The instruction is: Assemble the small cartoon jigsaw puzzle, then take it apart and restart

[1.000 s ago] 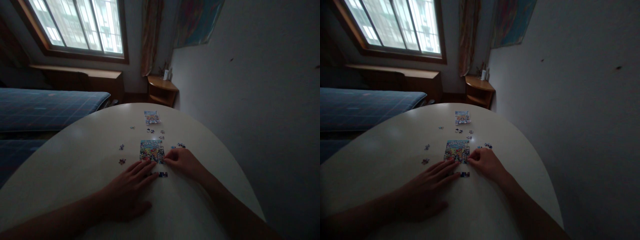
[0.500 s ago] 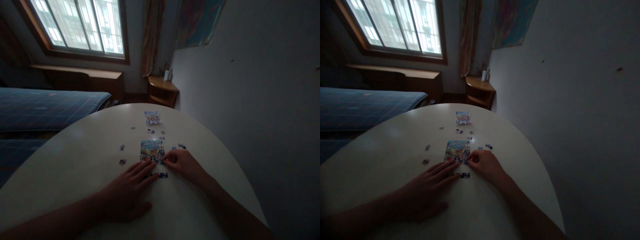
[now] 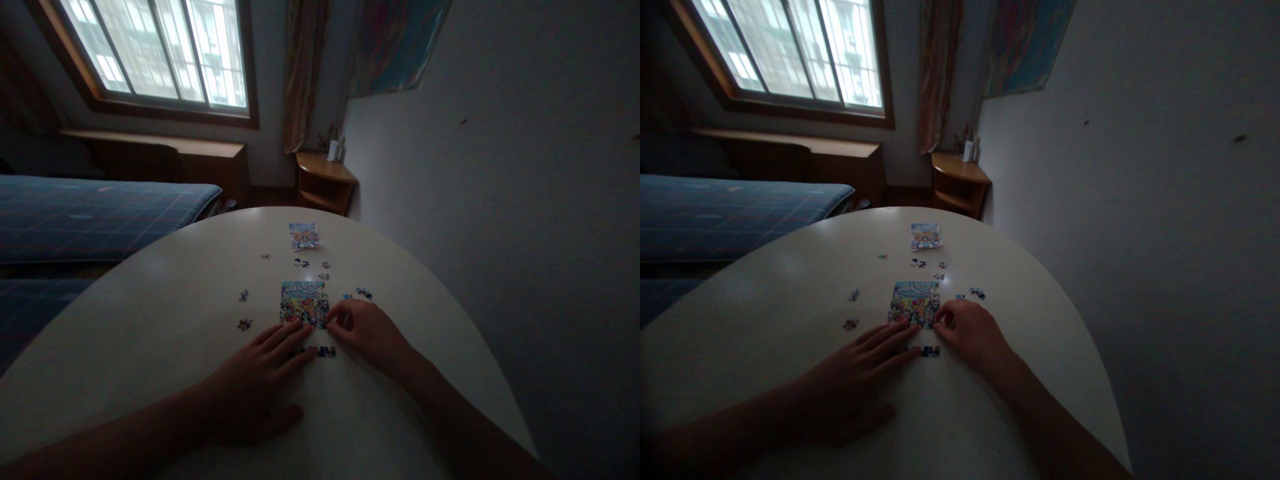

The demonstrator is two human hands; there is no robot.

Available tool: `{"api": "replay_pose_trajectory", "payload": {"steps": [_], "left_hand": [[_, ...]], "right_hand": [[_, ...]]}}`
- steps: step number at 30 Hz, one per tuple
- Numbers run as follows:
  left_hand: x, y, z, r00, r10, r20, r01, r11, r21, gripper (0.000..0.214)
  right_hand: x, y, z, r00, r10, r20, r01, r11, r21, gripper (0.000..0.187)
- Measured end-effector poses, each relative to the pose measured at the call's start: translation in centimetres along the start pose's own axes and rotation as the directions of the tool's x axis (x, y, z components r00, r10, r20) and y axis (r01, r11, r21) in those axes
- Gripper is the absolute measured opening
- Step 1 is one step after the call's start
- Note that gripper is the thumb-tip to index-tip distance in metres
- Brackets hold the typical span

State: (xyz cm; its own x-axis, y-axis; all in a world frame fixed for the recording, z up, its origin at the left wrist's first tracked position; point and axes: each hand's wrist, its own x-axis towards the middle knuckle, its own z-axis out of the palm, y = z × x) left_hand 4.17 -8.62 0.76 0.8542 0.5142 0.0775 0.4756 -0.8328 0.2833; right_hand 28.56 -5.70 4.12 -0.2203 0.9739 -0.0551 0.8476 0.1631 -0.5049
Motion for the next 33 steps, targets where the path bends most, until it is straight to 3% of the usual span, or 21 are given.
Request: {"api": "replay_pose_trajectory", "payload": {"steps": [12,19,25,33], "left_hand": [[0.0,0.1,-0.2,1.0,-0.005,0.016,0.005,1.0,0.014,0.069],[0.0,0.1,-0.2,1.0,-0.011,0.026,0.01,1.0,0.02,0.07],[-0.2,-0.1,-0.1,1.0,-0.004,0.022,0.004,1.0,0.007,0.068],[-0.1,-0.1,0.0,1.0,-0.02,0.014,0.02,1.0,0.011,0.068]], "right_hand": [[-0.6,0.2,-0.3,1.0,0.005,-0.011,-0.006,0.995,-0.101,0.025],[1.1,4.4,-2.3,0.974,-0.002,-0.227,-0.047,0.976,-0.212,0.03],[2.0,7.1,-3.2,0.993,-0.002,-0.116,-0.013,0.991,-0.132,0.018],[1.6,7.7,-3.6,0.996,0.033,-0.077,-0.037,0.998,-0.053,0.011]]}}
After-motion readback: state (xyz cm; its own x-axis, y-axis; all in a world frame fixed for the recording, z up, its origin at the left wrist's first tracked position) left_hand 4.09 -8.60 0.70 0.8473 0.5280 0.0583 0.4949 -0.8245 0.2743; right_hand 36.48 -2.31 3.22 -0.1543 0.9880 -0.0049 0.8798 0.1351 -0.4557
